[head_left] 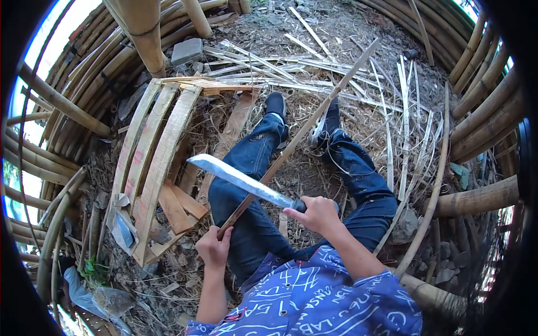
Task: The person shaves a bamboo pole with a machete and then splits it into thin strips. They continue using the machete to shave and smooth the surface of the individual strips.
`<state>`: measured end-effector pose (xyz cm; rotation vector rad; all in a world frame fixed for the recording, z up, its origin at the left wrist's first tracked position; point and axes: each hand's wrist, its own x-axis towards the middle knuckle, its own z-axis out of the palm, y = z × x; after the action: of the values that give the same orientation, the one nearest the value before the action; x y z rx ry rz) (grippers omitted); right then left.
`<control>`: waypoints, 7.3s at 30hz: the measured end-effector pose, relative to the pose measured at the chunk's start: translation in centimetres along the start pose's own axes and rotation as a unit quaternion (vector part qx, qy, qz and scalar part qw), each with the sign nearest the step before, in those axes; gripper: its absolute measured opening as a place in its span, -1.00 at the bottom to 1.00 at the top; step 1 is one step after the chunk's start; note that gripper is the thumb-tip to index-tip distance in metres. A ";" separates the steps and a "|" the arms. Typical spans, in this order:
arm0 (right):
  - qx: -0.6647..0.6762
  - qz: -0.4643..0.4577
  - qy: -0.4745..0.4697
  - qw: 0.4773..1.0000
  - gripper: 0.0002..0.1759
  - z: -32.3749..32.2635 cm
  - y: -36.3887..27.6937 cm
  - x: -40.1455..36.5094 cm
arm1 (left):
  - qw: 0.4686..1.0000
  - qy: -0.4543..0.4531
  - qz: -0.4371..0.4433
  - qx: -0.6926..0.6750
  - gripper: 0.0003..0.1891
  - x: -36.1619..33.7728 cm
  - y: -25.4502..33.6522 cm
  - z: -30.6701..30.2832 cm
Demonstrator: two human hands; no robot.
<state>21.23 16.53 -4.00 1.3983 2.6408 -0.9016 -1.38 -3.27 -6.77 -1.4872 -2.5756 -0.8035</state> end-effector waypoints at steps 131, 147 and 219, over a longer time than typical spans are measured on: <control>-0.163 -0.150 0.093 0.971 -0.26 -6.1 -1.5 5.9 | 0.968 -0.093 -0.154 -0.173 -0.60 2.0 5.7 -1.4; -0.165 0.061 0.160 0.971 -0.30 -12.8 8.4 10.5 | 0.979 -0.079 -0.130 -0.139 -0.60 2.4 4.8 -1.6; 0.056 -0.013 0.087 0.995 -0.39 -5.3 1.5 7.6 | 0.936 -0.181 -0.191 -0.235 -0.65 5.3 5.8 -1.5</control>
<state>19.10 25.52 -2.37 1.5364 2.7797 -0.9883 0.29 2.51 -1.54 -1.3443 -3.1788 -1.3934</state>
